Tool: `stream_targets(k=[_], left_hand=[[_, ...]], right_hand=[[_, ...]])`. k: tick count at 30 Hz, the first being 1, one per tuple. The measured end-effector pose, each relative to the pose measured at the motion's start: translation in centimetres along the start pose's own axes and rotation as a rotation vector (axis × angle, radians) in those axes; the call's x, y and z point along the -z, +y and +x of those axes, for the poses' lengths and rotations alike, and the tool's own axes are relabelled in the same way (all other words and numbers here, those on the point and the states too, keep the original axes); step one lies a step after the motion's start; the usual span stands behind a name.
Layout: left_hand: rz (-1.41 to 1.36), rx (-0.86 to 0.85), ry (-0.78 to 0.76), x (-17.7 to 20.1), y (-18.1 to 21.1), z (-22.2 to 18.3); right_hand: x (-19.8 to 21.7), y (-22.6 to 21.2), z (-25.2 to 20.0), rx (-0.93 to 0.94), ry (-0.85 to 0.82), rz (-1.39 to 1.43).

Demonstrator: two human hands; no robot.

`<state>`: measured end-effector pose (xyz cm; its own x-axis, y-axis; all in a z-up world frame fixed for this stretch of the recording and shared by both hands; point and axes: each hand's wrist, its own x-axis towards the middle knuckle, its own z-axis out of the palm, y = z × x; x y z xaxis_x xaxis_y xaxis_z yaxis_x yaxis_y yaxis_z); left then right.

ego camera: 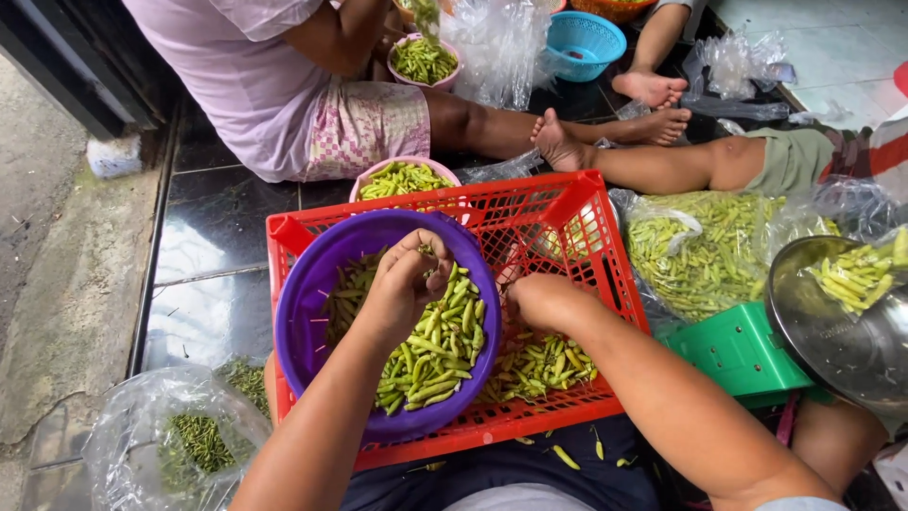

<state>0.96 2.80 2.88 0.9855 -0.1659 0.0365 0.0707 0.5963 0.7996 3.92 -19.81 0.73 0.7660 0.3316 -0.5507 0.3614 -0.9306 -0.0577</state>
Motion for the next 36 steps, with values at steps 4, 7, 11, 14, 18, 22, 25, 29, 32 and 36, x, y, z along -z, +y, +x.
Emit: stream_targets(k=[4,7,11,14,18,22,25,29,32,36], left_hand=[[0.023,0.008,0.000,-0.7,-0.1,-0.4],[0.061,0.011,-0.005,-1.1,0.1,-0.7],[0.088,0.005,-0.019,-1.5,0.3,-0.9],[0.093,0.003,-0.017,-1.3,0.1,-0.9],[0.125,0.026,-0.027,-1.5,0.2,-0.8],[0.169,0.055,-0.016,-1.1,-0.5,-0.7],[0.186,0.099,-0.008,-1.0,-0.9,-0.5],[0.251,0.157,-0.007,-1.0,-1.3,-0.6],[0.246,0.176,0.008,-1.1,-1.7,-0.7],[0.238,0.206,0.033,-1.7,-1.2,-0.7]], right_hand=[[-6.1,2.6,5.3,0.089,0.081,-0.129],[-6.1,1.3,7.3,0.092,0.089,-0.311],[-6.8,1.2,6.7,-0.130,-0.231,-0.338],[-10.5,2.5,7.1,0.024,0.043,-0.265],[-10.8,3.1,9.0,0.009,-0.041,-0.257],[-4.5,1.6,3.0,0.077,-0.074,-0.193],[-1.6,1.1,0.9,0.085,-0.179,-0.085],[-5.9,2.3,4.3,0.041,-0.214,-0.187],[-6.1,2.0,3.9,0.028,-0.259,-0.201],[-4.2,2.0,2.4,0.009,-0.207,-0.113]])
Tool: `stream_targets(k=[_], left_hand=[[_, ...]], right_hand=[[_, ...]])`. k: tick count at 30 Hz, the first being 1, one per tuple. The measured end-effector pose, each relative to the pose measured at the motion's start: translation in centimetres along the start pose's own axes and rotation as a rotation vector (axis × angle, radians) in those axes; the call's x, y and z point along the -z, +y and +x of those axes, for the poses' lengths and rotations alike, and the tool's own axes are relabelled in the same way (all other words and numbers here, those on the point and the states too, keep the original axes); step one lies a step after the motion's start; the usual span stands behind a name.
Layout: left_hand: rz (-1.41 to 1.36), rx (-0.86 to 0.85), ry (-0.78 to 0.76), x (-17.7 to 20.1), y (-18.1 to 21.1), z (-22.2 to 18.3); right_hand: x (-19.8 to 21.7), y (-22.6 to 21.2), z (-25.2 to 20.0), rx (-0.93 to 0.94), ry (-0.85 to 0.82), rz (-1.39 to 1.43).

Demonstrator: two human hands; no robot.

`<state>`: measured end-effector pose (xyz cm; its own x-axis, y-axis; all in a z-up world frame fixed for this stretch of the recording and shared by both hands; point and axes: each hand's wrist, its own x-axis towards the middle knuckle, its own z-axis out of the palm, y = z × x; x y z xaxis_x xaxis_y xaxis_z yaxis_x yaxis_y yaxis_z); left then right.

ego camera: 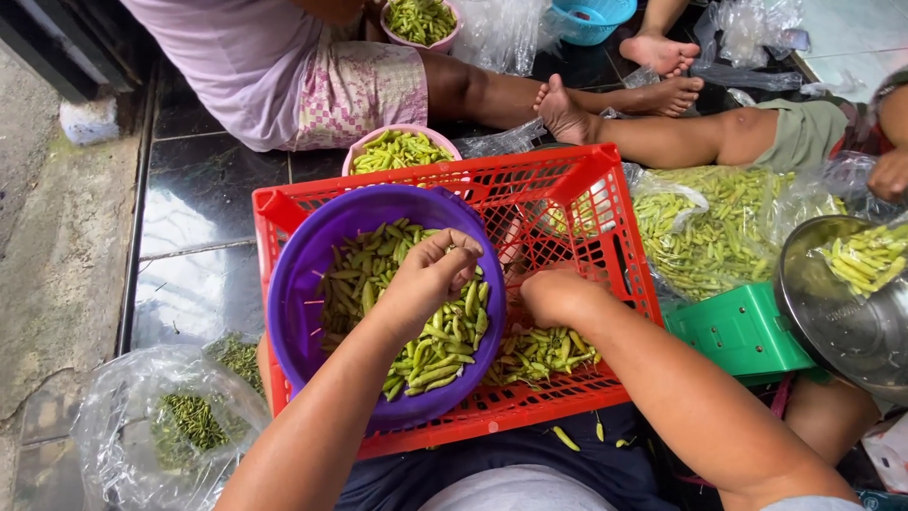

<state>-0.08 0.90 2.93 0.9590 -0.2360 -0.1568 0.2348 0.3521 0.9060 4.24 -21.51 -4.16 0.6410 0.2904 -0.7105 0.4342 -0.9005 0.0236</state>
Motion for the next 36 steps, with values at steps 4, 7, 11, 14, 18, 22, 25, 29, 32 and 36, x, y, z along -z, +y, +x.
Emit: stream_targets(k=[4,7,11,14,18,22,25,29,32,36], left_hand=[[-0.015,0.033,0.056,-0.2,0.5,0.7],[-0.008,0.022,0.095,-0.8,1.5,0.5],[0.132,-0.013,0.112,-2.4,3.0,-0.5],[0.284,-0.020,0.013,-3.1,0.0,2.5],[0.424,-0.007,-0.095,-4.1,-0.5,3.7],[0.412,-0.034,-0.063,-2.7,2.7,2.7],[0.304,-0.007,-0.073,-1.9,5.7,1.3],[0.107,0.023,-0.012,-2.5,6.3,3.1],[0.106,-0.023,0.024,-3.0,5.1,4.3],[0.199,0.096,0.043,-3.8,6.7,3.7]], right_hand=[[6.7,-2.8,-7.7,0.009,-0.006,0.076],[6.2,-0.6,-6.7,-0.003,0.130,0.165],[9.0,-1.2,-8.9,-0.109,0.115,0.207],[10.2,-1.6,-10.3,-0.170,0.139,0.271],[9.6,-0.2,-10.9,-0.139,0.169,0.197],[9.8,-0.6,-12.4,-0.107,0.198,0.210],[10.0,-0.4,-11.7,-0.024,0.266,0.164],[10.0,0.3,-10.2,0.111,0.263,0.196],[8.6,1.8,-8.8,0.145,0.279,0.194],[6.1,3.1,-7.4,0.252,0.392,0.212]])
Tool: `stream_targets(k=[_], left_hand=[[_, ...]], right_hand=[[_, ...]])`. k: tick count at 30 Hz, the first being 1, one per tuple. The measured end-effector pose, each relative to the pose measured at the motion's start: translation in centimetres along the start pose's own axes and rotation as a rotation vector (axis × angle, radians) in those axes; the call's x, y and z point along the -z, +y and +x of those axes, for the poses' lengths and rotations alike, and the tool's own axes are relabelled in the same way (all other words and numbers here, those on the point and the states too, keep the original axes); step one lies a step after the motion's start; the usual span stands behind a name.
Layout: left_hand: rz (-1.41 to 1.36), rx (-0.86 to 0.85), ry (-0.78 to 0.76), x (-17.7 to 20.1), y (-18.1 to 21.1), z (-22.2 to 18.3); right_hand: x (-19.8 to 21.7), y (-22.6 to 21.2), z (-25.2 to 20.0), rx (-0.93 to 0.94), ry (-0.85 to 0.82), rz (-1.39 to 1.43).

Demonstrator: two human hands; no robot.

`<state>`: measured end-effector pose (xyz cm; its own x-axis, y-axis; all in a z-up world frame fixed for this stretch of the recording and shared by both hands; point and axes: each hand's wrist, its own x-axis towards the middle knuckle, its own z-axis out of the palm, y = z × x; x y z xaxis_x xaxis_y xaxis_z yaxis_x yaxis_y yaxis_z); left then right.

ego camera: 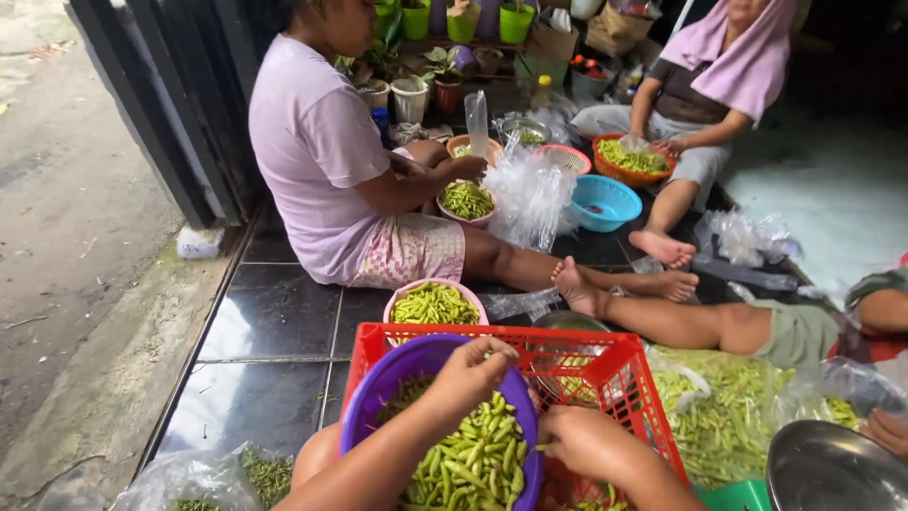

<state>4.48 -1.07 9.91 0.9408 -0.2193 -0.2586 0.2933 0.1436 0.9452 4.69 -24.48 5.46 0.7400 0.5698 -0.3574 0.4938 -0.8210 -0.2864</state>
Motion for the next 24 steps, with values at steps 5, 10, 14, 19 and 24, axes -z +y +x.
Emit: stream_targets(k=[5,10,14,19,24], left_hand=[[-0.104,-0.071,0.086,0.2,-2.8,1.7],[-0.047,-0.046,0.111,-1.0,-1.7,2.3],[0.056,-0.031,0.076,-0.1,-4.4,2.6],[0.485,0.002,0.018,1.2,-3.5,0.3],[0.564,-0.023,-0.090,1.3,-4.5,0.1]], right_hand=[[-2.6,0.4,-1.3,0.125,0.030,-0.127],[-2.2,2.3,-0.6,0.141,0.071,-0.048],[0.8,0.8,-1.1,0.042,-0.005,0.239],[3.1,-1.6,-0.6,0.209,0.272,0.458],[3.2,-2.1,0.6,0.107,0.396,0.530]])
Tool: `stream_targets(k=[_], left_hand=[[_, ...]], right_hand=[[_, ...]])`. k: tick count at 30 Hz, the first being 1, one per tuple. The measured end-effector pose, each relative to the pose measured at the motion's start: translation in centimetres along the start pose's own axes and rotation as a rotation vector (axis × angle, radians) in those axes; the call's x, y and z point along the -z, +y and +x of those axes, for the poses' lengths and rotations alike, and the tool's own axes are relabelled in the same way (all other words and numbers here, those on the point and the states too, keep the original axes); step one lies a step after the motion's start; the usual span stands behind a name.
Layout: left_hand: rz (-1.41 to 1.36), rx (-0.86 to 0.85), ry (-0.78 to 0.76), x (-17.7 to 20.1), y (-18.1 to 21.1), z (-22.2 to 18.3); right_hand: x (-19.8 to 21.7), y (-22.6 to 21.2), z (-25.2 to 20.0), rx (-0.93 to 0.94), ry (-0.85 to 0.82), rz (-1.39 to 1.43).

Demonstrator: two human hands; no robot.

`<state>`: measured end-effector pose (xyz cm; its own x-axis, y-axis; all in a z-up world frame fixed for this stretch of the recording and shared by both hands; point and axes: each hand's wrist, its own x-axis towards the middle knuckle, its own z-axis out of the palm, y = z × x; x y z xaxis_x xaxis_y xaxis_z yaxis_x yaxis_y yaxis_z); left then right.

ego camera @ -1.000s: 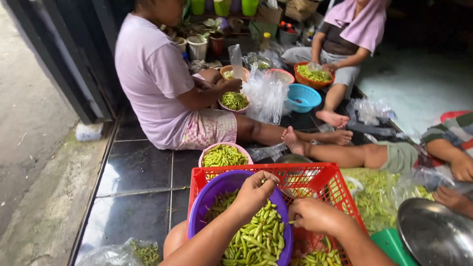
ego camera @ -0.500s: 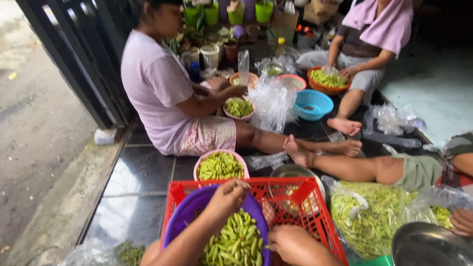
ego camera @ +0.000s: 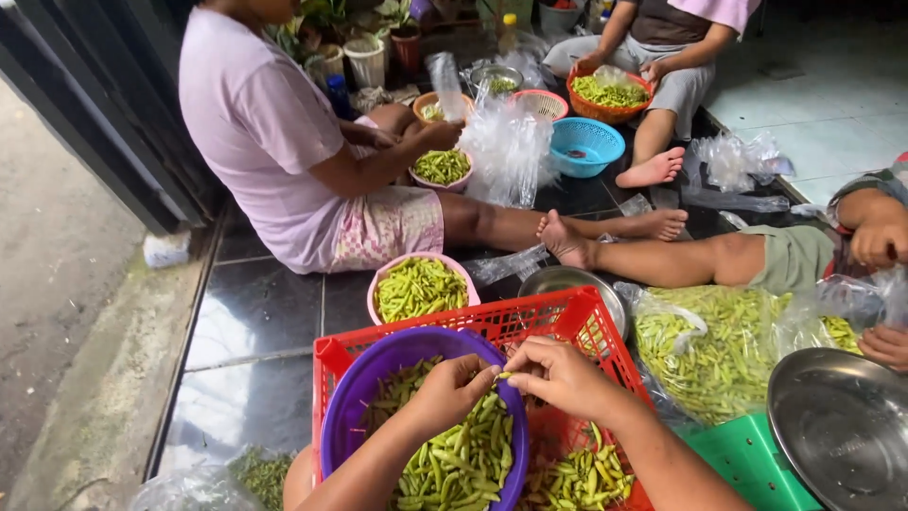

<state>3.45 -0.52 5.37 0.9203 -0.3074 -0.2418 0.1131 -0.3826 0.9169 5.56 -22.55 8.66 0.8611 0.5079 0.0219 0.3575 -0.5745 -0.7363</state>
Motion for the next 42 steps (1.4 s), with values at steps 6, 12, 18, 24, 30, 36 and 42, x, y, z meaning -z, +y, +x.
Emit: stream_targets(k=[6,12,18,24,30,36,42], left_hand=[[-0.054,-0.046,-0.042,0.3,-0.1,0.8],[0.151,-0.370,0.079,-1.0,-2.8,2.2],[-0.031,-0.589,-0.052,-0.6,-1.6,1.6],[-0.302,-0.386,-0.228,-0.2,-0.2,0.1],[-0.802,-0.297,-0.014,-0.8,-2.9,2.3],[-0.561,-0.323,0.011,-1.1,-3.0,2.6],[-0.500,-0.306,0.034,-1.0,-2.4,2.3]], right_hand=[[-1.5,3.3,0.7,-0.008,0.028,-0.053],[-0.9,2.7,0.6,-0.012,0.014,0.022],[-0.7,3.8,0.1,0.015,-0.135,0.324],[-1.1,4.8,0.1,-0.200,-0.182,0.545],[1.0,0.3,-0.2,-0.132,-0.116,-0.058],[-6.7,22.4,-3.2,-0.426,-0.501,-0.871],[-8.4,21.1,-3.4,-0.458,-0.631,-0.869]])
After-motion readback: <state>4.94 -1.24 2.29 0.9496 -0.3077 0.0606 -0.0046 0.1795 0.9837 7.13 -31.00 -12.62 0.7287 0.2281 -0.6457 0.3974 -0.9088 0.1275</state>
